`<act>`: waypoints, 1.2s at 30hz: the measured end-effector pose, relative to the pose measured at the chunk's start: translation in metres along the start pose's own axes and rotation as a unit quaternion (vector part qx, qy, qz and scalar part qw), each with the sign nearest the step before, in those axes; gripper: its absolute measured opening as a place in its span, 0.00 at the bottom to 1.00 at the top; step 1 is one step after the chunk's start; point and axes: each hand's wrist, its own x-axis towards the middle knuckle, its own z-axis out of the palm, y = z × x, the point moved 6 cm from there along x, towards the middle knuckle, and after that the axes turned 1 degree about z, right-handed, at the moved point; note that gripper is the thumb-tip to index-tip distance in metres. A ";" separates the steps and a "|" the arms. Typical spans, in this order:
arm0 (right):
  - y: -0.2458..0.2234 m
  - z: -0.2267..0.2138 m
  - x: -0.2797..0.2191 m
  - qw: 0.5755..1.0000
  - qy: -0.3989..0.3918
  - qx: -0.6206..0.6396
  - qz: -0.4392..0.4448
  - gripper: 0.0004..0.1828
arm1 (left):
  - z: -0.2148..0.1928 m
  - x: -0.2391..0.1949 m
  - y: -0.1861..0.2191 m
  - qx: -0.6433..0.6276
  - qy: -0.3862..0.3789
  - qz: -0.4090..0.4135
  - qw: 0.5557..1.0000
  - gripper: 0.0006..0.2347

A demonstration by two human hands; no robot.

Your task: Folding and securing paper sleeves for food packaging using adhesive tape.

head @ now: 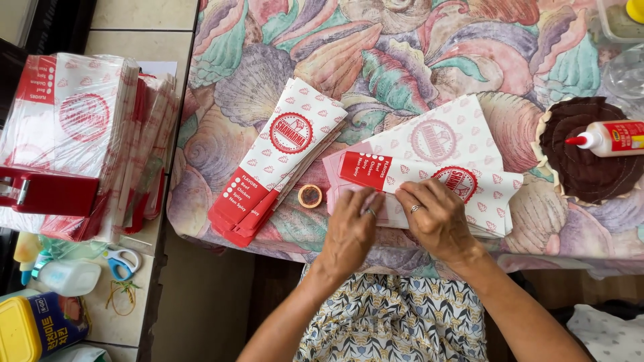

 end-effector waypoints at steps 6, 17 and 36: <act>-0.003 0.000 0.001 1.000 0.001 0.005 -0.016 0.03 | -0.007 0.039 -0.025 0.026 -0.041 0.137 0.989 0.02; 0.039 -0.046 -0.054 0.998 -0.024 0.007 0.051 0.06 | -0.019 0.050 -0.028 0.009 -0.040 0.205 0.978 0.06; 0.017 -0.091 -0.042 0.983 -0.123 -0.127 -0.054 0.07 | -0.021 0.047 -0.024 0.099 -0.096 0.294 0.946 0.12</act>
